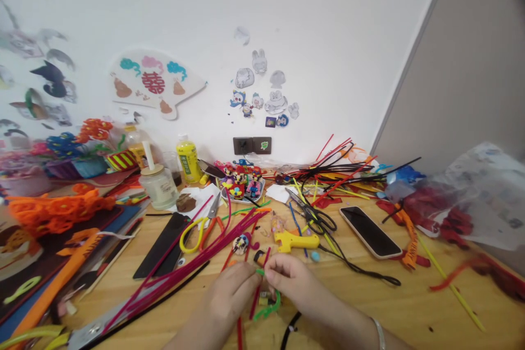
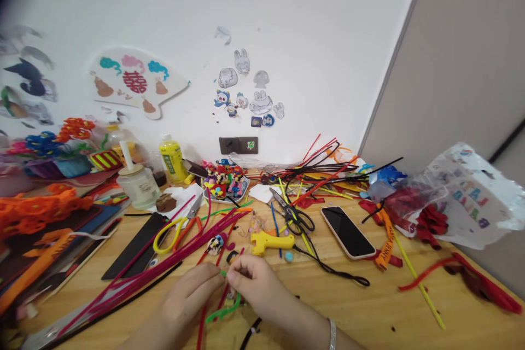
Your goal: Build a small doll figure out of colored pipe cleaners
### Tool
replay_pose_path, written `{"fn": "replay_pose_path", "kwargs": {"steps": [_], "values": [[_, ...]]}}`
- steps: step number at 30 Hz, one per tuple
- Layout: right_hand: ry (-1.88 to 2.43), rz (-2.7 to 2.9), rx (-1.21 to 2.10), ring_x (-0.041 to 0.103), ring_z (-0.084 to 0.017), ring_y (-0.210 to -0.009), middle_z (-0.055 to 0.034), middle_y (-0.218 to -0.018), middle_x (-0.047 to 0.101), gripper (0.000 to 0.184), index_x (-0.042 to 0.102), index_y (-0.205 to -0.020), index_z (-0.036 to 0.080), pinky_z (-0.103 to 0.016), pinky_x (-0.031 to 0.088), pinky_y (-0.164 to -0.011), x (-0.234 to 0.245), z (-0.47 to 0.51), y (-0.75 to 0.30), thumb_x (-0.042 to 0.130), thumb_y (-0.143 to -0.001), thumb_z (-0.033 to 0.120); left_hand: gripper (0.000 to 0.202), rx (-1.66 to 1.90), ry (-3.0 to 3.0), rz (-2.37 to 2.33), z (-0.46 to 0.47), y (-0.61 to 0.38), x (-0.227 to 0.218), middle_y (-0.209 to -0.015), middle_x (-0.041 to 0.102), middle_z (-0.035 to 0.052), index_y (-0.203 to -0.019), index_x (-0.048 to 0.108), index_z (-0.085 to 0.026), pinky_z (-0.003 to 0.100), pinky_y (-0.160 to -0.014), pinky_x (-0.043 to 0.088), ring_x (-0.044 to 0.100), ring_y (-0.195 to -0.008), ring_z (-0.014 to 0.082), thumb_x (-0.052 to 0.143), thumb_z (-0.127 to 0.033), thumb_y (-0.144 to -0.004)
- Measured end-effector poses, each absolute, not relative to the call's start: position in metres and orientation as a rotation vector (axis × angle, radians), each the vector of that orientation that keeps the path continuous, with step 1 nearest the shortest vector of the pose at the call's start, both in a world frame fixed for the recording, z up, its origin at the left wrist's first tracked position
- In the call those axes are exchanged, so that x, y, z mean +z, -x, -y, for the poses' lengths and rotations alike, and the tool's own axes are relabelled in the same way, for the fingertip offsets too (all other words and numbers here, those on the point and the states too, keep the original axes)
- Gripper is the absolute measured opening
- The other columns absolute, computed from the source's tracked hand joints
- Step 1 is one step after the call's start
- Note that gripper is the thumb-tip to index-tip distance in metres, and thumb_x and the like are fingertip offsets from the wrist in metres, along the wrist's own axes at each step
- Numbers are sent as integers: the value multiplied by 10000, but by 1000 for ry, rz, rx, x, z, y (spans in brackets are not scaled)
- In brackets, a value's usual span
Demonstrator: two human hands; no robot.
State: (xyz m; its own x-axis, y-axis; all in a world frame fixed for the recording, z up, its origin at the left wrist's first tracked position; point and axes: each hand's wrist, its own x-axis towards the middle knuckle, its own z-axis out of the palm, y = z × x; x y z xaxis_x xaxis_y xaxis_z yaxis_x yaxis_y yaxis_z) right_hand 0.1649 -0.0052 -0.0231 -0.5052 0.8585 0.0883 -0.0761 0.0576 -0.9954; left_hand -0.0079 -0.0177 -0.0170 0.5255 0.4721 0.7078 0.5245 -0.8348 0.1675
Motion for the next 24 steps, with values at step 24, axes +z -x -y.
{"fn": "replay_pose_path", "kwargs": {"steps": [24], "values": [[766, 1184, 1648, 394, -53, -472, 49, -550, 480, 472, 567, -728, 136, -181, 332, -470, -28, 22, -148, 668, -636, 588, 307, -1557, 2819, 1299, 27, 4, -16, -1056, 710, 45, -1081, 646, -312, 369, -936, 460, 538, -1149, 220, 515, -190, -833]]}}
